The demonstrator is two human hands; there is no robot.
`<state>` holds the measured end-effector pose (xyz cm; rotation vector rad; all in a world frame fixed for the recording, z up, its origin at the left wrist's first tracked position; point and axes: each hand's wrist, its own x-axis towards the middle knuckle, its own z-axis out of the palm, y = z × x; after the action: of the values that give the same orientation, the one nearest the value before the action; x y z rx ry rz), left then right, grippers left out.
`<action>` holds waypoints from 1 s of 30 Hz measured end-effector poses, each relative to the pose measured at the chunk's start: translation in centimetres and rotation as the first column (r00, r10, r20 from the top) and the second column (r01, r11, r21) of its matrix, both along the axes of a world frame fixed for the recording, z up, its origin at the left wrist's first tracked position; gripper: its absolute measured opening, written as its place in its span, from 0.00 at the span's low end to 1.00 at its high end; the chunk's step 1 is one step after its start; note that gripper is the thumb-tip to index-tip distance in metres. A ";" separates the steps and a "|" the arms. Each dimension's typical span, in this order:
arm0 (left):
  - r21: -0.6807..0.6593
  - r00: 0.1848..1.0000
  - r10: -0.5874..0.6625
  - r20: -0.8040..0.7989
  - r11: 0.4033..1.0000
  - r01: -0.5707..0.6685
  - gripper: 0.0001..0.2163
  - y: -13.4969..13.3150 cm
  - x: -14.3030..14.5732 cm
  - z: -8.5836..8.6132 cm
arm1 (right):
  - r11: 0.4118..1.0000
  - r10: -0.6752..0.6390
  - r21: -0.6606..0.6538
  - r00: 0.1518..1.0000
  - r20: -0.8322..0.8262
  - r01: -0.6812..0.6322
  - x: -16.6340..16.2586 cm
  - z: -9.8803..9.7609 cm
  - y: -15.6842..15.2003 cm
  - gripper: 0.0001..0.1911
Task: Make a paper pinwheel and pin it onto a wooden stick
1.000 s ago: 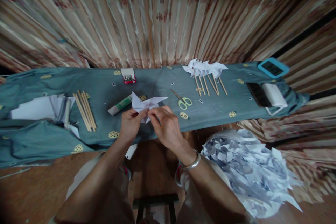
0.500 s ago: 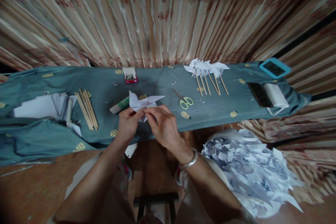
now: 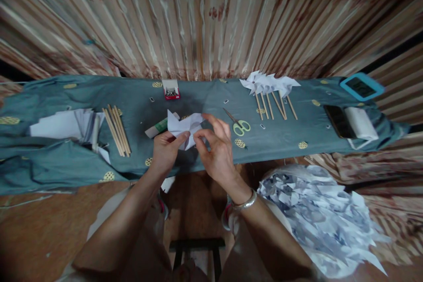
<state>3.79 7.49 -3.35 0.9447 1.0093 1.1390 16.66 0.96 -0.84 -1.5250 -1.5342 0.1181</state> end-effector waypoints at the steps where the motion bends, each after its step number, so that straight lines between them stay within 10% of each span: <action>1: -0.001 1.000 -0.007 0.003 1.000 0.007 0.11 0.0 0.0 0.0 | 1.000 -0.005 -0.015 1.000 -0.028 0.005 0.1 -0.1 0.1 0.04; 30: -0.013 0.993 -0.115 0.019 0.993 0.115 0.16 -0.3 0.0 -0.1 | 0.976 0.016 -0.193 0.925 -0.381 -0.096 0.6 -0.7 0.6 0.02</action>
<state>3.83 7.20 -3.46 0.9676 0.9350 1.0413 17.27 1.53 -1.55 -1.5130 -1.2833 0.5907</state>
